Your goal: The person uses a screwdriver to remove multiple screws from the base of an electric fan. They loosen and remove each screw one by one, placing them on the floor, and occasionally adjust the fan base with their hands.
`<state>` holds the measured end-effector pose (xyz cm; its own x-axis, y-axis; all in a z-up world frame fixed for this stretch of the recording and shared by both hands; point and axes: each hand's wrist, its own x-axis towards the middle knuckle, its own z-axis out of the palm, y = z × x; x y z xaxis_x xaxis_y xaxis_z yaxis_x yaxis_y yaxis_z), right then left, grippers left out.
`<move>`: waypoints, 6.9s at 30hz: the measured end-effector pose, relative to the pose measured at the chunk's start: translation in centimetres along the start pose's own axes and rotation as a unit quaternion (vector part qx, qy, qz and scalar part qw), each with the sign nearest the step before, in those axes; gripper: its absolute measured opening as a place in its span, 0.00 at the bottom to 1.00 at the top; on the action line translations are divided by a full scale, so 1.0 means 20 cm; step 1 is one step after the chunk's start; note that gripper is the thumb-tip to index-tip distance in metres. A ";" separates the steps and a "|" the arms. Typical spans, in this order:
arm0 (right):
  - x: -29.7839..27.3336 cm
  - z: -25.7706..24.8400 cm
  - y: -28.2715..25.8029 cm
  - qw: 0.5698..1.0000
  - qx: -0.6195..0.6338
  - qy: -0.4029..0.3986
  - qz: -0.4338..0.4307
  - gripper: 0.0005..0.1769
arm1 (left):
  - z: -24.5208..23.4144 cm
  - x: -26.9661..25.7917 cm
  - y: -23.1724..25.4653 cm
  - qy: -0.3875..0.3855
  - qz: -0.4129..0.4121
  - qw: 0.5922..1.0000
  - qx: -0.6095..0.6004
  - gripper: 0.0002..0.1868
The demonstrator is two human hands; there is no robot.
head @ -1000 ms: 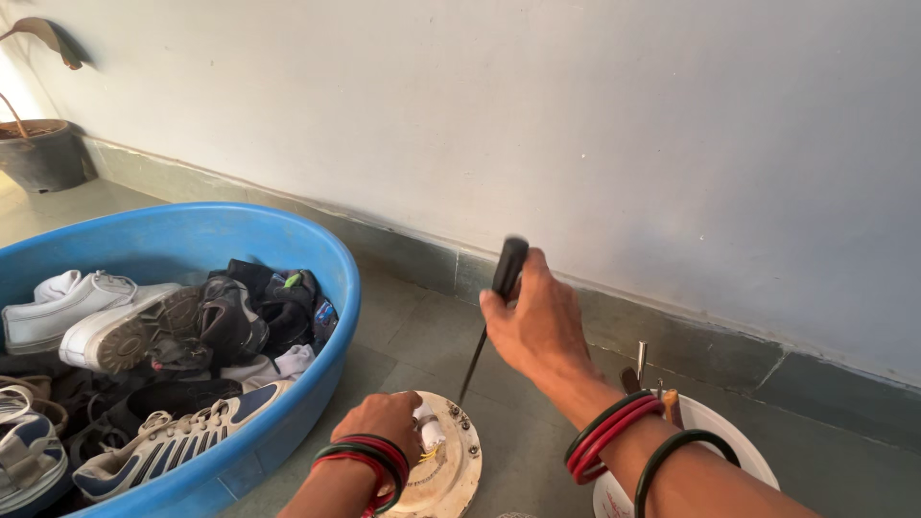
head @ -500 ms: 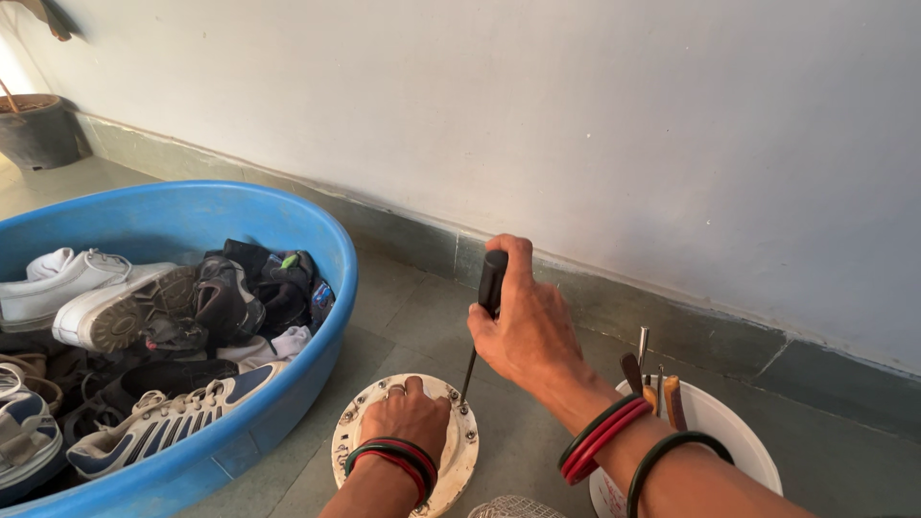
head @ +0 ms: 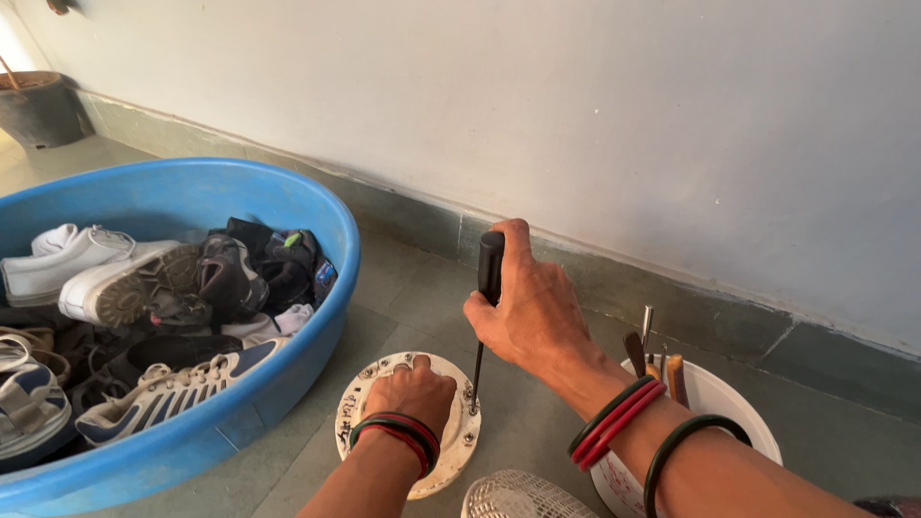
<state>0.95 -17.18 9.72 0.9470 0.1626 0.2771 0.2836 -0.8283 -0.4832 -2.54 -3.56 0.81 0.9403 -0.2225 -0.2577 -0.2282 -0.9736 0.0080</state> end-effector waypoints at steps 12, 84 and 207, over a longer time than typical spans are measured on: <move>-0.06 -0.01 0.04 0.999 0.033 0.035 0.002 0.31 | 0.03 0.02 0.01 -0.005 -0.012 1.000 0.016 0.18; -0.05 -0.01 0.04 0.997 0.048 0.032 -0.047 0.19 | 0.06 0.05 -0.06 0.079 -0.239 0.949 -0.191 0.14; 0.06 -0.02 0.01 0.981 0.176 0.074 -0.038 0.19 | 0.03 0.01 -0.16 0.025 -0.157 0.971 -0.178 0.15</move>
<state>2.13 -17.36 10.42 0.8963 0.1153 0.4283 0.4114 -0.5769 -0.7056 -1.84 -0.55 0.21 0.9625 0.0946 -0.2543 0.1650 -0.9481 0.2719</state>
